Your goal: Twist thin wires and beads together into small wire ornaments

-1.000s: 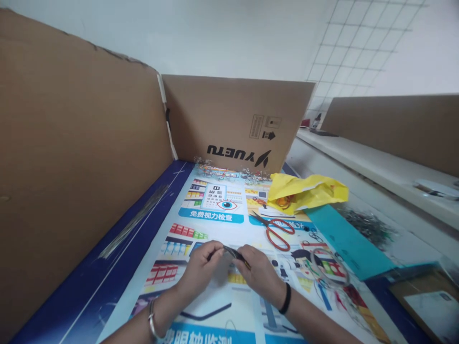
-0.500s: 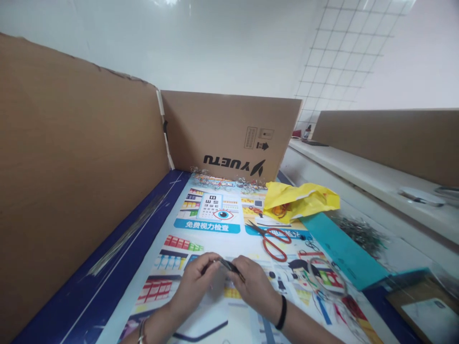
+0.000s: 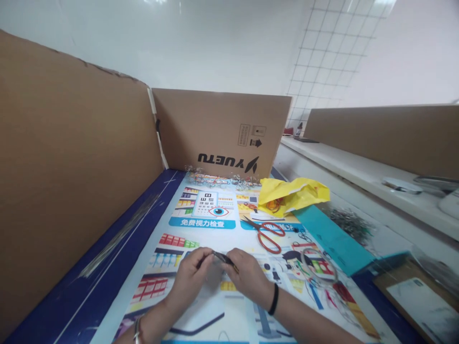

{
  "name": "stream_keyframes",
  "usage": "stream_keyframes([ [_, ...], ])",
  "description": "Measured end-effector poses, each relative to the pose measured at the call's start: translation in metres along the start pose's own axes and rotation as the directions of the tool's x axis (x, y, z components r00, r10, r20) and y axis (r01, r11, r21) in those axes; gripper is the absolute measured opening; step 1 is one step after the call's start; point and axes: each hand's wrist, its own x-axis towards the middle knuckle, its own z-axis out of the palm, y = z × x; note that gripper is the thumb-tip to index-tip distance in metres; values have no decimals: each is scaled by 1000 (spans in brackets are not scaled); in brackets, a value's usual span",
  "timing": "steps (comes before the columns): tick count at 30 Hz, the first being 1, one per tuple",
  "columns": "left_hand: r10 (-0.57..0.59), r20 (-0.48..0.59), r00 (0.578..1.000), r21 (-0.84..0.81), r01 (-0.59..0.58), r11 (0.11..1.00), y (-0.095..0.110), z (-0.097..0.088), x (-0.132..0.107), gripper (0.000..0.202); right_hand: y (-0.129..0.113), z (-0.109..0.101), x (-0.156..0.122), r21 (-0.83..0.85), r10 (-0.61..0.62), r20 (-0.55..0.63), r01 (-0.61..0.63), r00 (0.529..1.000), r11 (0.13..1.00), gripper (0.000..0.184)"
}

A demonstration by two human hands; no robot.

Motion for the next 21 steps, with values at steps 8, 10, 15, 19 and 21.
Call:
stream_keyframes([
  [8, 42, -47, 998, 102, -37, 994, 2, 0, 0, 17, 1, 1, -1, -16, -14, -6, 14, 1000, 1000, 15],
  [10, 41, -68, 997, 112, -33, 993, 3, 0, -1, 16, 1, 1, -2, -28, -17, -11, 16, 1000, 999, 14],
  [15, 14, -88, 996, 98, -6, 995, 2, 0, -2, 16, -2, 1, -3, -74, 9, -10, -10, 1000, 997, 12],
  [19, -46, -73, 996, 57, 50, 997, -2, 0, -1, 23, -5, 0, -1, -82, 59, 37, -56, 998, 995, 10],
  [21, -55, -68, 996, 50, 59, 997, -3, 0, 0, 26, -6, -1, -1, -88, 85, 60, -80, 995, 993, 11],
])
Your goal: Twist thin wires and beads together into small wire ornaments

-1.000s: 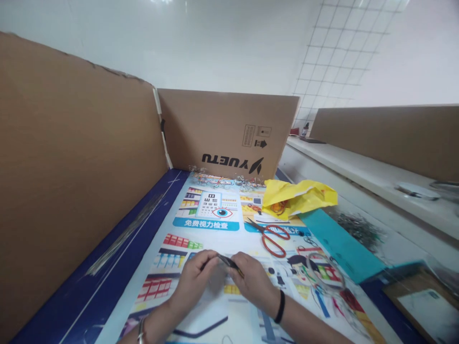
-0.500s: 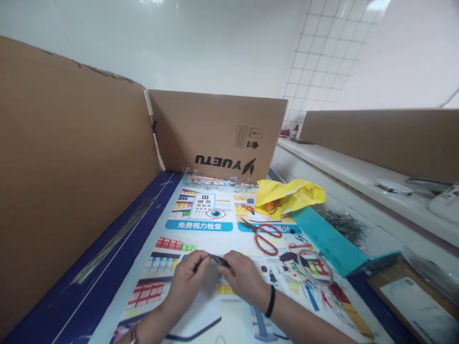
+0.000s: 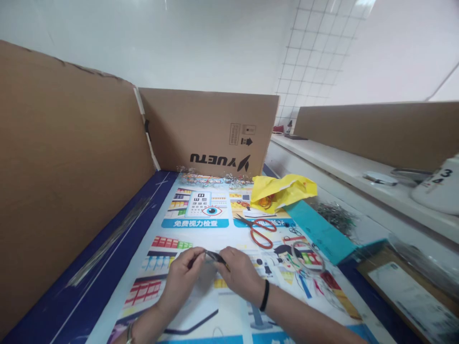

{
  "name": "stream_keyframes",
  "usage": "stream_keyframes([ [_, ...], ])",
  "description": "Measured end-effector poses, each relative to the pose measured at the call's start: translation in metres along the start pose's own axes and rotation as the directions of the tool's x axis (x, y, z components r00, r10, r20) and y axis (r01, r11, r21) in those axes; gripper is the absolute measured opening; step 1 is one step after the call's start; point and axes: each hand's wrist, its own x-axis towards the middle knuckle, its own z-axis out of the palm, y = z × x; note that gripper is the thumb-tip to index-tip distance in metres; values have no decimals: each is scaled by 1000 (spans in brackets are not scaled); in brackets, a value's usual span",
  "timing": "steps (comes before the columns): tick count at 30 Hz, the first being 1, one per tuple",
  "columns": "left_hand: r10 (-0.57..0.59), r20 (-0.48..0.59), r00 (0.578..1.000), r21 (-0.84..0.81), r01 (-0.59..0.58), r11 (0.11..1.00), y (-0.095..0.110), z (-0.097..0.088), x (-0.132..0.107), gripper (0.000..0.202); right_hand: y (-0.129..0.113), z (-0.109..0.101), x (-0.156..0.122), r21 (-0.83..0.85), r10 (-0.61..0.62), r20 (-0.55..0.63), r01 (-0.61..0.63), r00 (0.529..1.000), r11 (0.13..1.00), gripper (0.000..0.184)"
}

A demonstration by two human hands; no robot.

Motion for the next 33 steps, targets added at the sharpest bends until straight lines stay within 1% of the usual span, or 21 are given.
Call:
stream_keyframes([
  [9, 7, 9, 1000, 50, -7, 999, 3, -1, 0, 23, 1, 1, -2, 14, -11, 5, 11, 1000, 1000, 16],
  [18, -14, 28, 1000, 57, 12, 998, -2, -1, -1, 21, 2, 2, -1, 19, -47, -11, 47, 999, 999, 16],
  [26, -25, 96, 995, -32, 28, 999, -4, -1, 2, 21, 3, 2, -3, 55, -33, -5, 33, 999, 998, 12],
  [30, -43, 137, 990, -104, 57, 993, -5, -1, 2, 22, 3, 0, -2, 37, -18, 15, 17, 1000, 999, 10],
  [33, -63, 147, 987, -134, 83, 988, -6, 0, 3, 22, 2, 0, -3, 18, -7, 21, 7, 1000, 1000, 10],
])
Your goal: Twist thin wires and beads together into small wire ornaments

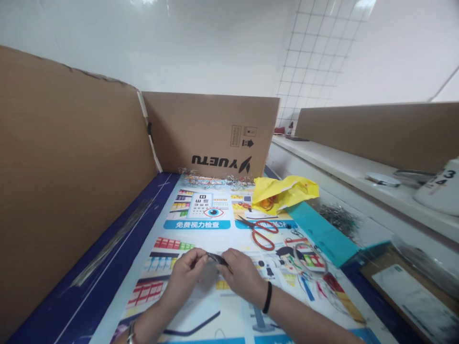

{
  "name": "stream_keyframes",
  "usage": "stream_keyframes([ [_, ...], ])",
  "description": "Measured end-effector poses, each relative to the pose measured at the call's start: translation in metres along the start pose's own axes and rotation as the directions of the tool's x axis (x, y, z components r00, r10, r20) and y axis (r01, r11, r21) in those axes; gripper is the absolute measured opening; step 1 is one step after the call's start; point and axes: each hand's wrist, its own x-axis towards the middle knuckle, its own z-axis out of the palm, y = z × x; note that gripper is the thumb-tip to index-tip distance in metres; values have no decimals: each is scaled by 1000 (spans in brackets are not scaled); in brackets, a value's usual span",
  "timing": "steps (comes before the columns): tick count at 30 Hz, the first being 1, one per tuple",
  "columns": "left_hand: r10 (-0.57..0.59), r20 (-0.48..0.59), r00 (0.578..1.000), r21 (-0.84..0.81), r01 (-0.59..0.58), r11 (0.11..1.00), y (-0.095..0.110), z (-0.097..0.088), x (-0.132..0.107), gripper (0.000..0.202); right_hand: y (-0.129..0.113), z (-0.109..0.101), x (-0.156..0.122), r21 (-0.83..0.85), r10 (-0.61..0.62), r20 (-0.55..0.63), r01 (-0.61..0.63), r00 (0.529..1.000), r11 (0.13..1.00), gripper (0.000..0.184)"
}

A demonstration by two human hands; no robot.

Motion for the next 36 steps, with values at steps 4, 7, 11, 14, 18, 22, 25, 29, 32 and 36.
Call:
stream_keyframes([
  [4, -16, 16, 1000, -28, 16, 999, -1, 1, 1, 22, 0, 2, -1, -21, 4, -22, -5, 1000, 1000, 8],
  [7, -34, 28, 999, -43, 35, 998, -1, 2, 2, 22, 0, 3, -1, -38, 6, -32, -7, 999, 999, 5],
  [11, -41, 39, 998, -52, 43, 998, 2, 2, 1, 21, 2, 3, 0, -4, -16, -22, 16, 1000, 1000, 5],
  [14, -27, 51, 998, -59, 30, 998, 5, 2, 1, 22, 3, 1, 0, 34, -44, -26, 45, 999, 998, 6],
  [18, -32, 44, 999, -58, 34, 998, 7, 2, -1, 21, 4, 1, -1, 49, -50, -47, 52, 998, 997, 6],
  [22, -22, 58, 998, -58, 26, 998, 11, 2, -2, 19, 5, 0, -2, 73, -59, -47, 63, 997, 995, 7],
  [25, -12, 67, 998, -42, 15, 999, 13, 1, -2, 20, 4, -1, -2, 93, -61, -46, 65, 997, 994, 7],
  [29, -5, 65, 998, -27, 7, 1000, 12, 1, -2, 20, 4, -3, -1, 100, -71, -36, 74, 997, 992, 8],
  [32, -4, 74, 997, -33, 6, 999, 11, 1, -2, 20, 3, -3, 0, 101, -70, -36, 74, 997, 992, 9],
  [36, -13, 75, 997, -42, 16, 999, 11, 1, -3, 21, 3, -3, -1, 112, -72, -37, 75, 997, 991, 16],
])
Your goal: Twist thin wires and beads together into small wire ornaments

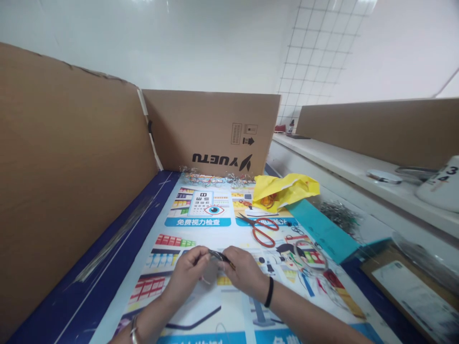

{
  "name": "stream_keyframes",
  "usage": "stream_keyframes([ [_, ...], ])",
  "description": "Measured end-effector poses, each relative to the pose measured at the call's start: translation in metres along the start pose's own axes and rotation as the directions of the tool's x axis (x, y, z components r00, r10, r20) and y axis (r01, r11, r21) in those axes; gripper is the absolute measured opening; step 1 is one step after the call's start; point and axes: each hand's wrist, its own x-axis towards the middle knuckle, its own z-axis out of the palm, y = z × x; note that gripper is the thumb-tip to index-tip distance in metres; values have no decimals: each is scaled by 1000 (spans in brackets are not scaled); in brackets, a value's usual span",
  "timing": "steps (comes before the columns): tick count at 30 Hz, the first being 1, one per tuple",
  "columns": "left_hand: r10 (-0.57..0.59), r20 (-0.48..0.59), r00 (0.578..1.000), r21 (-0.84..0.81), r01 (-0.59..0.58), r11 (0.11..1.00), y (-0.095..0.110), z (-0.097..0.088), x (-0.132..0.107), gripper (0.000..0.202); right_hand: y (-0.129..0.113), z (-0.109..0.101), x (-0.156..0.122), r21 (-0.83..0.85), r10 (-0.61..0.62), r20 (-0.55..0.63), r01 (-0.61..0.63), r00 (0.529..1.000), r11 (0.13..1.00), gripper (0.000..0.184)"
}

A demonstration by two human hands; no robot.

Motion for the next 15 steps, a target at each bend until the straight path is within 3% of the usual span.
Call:
stream_keyframes([
  [15, -27, 2, 1000, -46, 27, 999, 0, 1, 0, 23, 3, 4, -1, -40, -10, -23, 9, 1000, 999, 18],
])
